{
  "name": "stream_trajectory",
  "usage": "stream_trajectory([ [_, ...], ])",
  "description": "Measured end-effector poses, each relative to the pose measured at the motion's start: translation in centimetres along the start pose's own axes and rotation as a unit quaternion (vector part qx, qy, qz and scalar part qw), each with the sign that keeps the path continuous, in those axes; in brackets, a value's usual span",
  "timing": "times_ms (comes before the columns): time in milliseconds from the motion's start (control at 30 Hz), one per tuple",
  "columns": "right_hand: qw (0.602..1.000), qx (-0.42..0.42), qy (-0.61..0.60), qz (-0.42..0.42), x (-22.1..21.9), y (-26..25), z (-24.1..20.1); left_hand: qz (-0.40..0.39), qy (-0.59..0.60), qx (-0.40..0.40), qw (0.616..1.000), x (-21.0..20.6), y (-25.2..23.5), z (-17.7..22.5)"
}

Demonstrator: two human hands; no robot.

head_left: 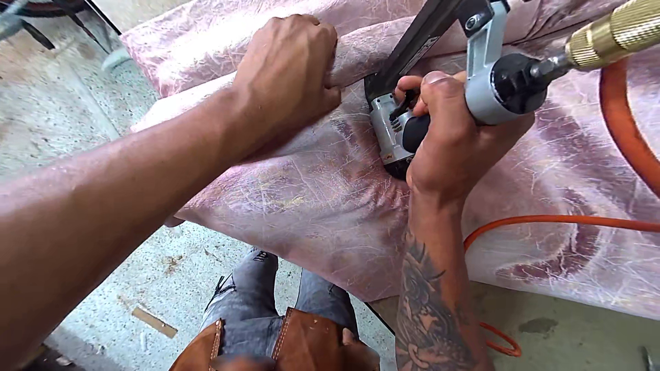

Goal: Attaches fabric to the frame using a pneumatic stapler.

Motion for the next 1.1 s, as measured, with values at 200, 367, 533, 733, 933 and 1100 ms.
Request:
stream_trajectory([
  [200,1.0,-0.006,0.014,0.012,2.8,-2.6,0.9,0.0,0.0,-0.02,1.0,0.4,-4.6,2.7],
  [367,0.999,-0.027,-0.013,0.036,5.0,-3.6,2.0,-0.003,0.01,-0.028,1.0,0.2,-6.9,4.2],
  [533,0.998,-0.008,-0.008,0.055,4.4,-3.4,2.0,-0.019,0.012,-0.01,1.0,0.5,-6.9,4.3],
  [733,0.999,-0.021,-0.027,0.013,3.9,-3.2,1.3,-0.016,0.013,-0.013,1.0,0.4,-6.9,4.3],
  [933,1.0,-0.007,-0.006,0.018,3.4,-2.8,1.4,-0.017,0.025,-0.011,0.999,0.3,-7.0,4.0],
  [1100,1.0,-0.008,-0.019,-0.018,3.3,-3.0,1.2,-0.022,0.015,-0.012,1.0,0.5,-7.0,4.0],
])
Point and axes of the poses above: each hand's wrist, its own y-axis away from the middle knuckle, its own x-axis out of the back of the hand, z = x × y, the point moved 3 cm from there along -y, towards the middle knuckle, and after that the axes turned 6 degrees about -z, right-handed, at the moved point
